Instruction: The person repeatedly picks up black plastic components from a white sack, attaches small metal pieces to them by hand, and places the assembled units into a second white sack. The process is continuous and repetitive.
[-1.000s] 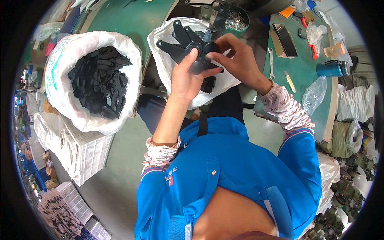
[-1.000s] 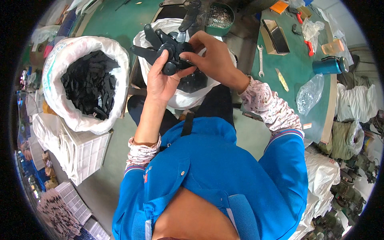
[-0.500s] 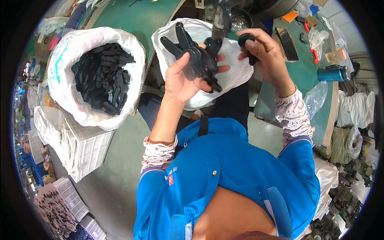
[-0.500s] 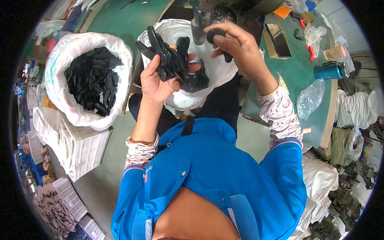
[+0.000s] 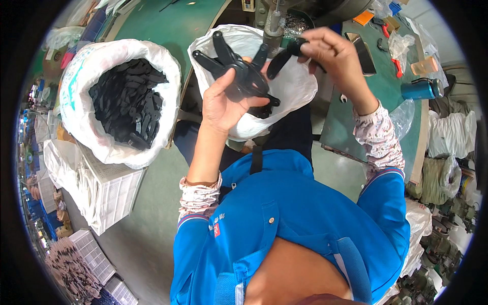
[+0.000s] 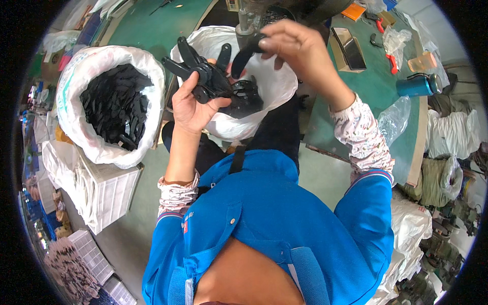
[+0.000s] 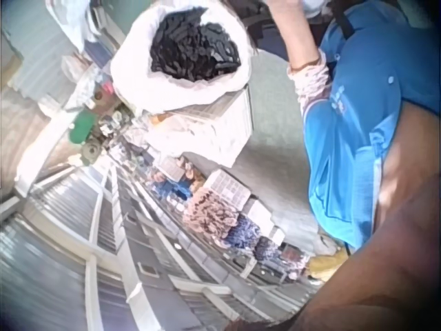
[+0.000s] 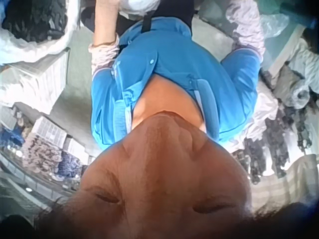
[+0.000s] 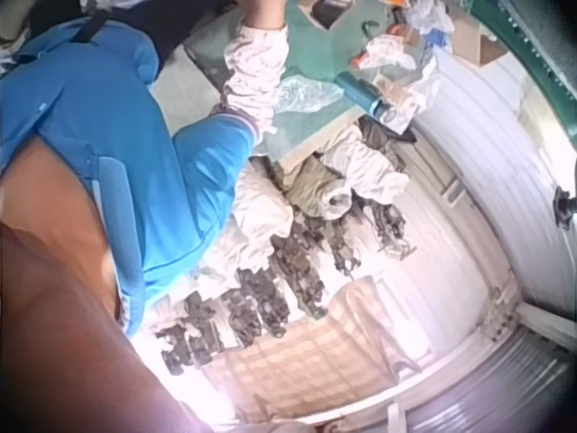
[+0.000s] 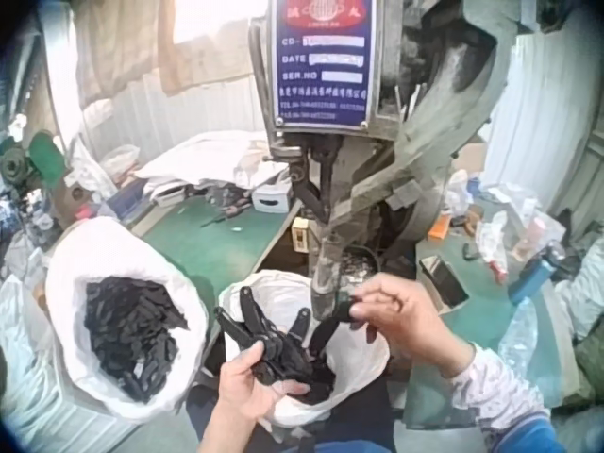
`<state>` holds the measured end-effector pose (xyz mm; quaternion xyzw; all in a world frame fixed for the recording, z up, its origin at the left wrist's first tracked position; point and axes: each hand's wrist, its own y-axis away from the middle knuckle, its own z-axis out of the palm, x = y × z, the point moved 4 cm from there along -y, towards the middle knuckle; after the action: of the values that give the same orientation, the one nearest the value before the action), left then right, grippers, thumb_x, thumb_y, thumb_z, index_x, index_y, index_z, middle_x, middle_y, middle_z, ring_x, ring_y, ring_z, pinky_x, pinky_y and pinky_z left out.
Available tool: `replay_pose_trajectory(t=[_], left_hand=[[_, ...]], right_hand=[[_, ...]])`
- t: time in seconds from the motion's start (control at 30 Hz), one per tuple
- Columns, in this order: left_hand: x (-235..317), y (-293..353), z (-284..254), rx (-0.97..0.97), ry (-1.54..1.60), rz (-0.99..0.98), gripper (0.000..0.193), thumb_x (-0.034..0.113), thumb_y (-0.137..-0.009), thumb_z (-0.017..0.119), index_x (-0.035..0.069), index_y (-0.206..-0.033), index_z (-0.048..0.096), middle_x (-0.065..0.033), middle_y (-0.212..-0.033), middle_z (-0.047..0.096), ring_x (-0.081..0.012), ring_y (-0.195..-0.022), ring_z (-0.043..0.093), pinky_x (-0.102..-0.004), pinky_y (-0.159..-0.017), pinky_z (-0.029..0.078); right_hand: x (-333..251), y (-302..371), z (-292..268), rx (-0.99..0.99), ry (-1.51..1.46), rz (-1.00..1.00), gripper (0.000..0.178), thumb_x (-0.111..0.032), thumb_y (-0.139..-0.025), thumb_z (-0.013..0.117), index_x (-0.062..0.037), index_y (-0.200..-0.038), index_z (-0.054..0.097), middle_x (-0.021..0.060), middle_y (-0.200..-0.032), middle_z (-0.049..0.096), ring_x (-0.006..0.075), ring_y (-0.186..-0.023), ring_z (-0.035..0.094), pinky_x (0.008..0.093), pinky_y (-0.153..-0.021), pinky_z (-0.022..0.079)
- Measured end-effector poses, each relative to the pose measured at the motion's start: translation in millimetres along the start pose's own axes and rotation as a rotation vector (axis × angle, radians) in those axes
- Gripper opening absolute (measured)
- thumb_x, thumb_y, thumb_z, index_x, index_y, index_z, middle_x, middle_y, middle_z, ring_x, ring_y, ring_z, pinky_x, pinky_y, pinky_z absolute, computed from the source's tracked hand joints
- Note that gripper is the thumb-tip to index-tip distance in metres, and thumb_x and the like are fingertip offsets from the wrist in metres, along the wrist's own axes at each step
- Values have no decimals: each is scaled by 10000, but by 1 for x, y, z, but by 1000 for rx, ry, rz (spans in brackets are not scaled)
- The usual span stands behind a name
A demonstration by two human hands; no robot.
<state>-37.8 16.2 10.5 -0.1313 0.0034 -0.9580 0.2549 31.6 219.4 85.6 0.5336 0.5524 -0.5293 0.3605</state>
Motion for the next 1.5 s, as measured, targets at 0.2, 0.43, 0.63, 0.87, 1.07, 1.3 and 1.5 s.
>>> replay_pose_trajectory(t=[0.2,0.43,0.63,0.87,1.07,1.3,1.5], left_hand=[[2,1,-4,60,-188,27,418,280,-937,545,5,-1240,465,-261,-1314,472,-405,-1176,525,-503,-739,597],[-3,0,3,241,-516,32,436,259,-866,642,-9,-1180,503,-210,-1099,624,-303,-874,680,-375,-528,595],[-1,7,8,323,-783,-49,417,250,-834,682,-3,-1132,540,-138,-992,654,-213,-816,686,-273,-434,514],[-16,6,2,318,-1025,-201,349,172,-803,715,4,-1077,580,-70,-892,652,-141,-771,666,-246,-397,472],[-19,5,4,261,-1108,-303,334,142,-758,750,28,-1036,604,-56,-870,660,-129,-726,643,-234,-430,485],[-22,7,9,201,-1144,-282,408,104,-730,745,28,-1105,603,-66,-967,645,-132,-768,634,-249,-504,529],[-21,11,2,90,-743,-159,600,74,-751,704,18,-1297,462,-106,-1061,613,-176,-871,642,-280,-580,567]], right_hand=[[-40,-56,-11,260,-133,48,302,-114,-939,556,64,-1183,546,79,-774,659,106,-468,553,213,-393,413],[-48,-91,-6,79,29,396,220,-131,-928,565,39,-1065,596,53,-580,602,89,-365,450,221,-353,338],[8,-58,-1,-20,-85,259,350,-242,-970,539,-45,-1258,535,41,-917,650,71,-659,583,198,-463,417],[9,-5,50,-154,496,-217,513,-242,-837,720,-58,-1283,544,80,-1040,661,120,-886,629,243,-717,515],[5,-8,53,-357,424,-180,359,-177,-845,690,-82,-1186,630,91,-1048,654,152,-955,615,279,-813,493],[0,-11,55,-515,299,-5,297,-114,-863,651,-92,-1159,648,52,-978,644,108,-797,605,243,-668,512],[2,-14,39,-421,52,74,219,-107,-929,576,-65,-1126,660,27,-980,653,68,-742,603,200,-548,503]])
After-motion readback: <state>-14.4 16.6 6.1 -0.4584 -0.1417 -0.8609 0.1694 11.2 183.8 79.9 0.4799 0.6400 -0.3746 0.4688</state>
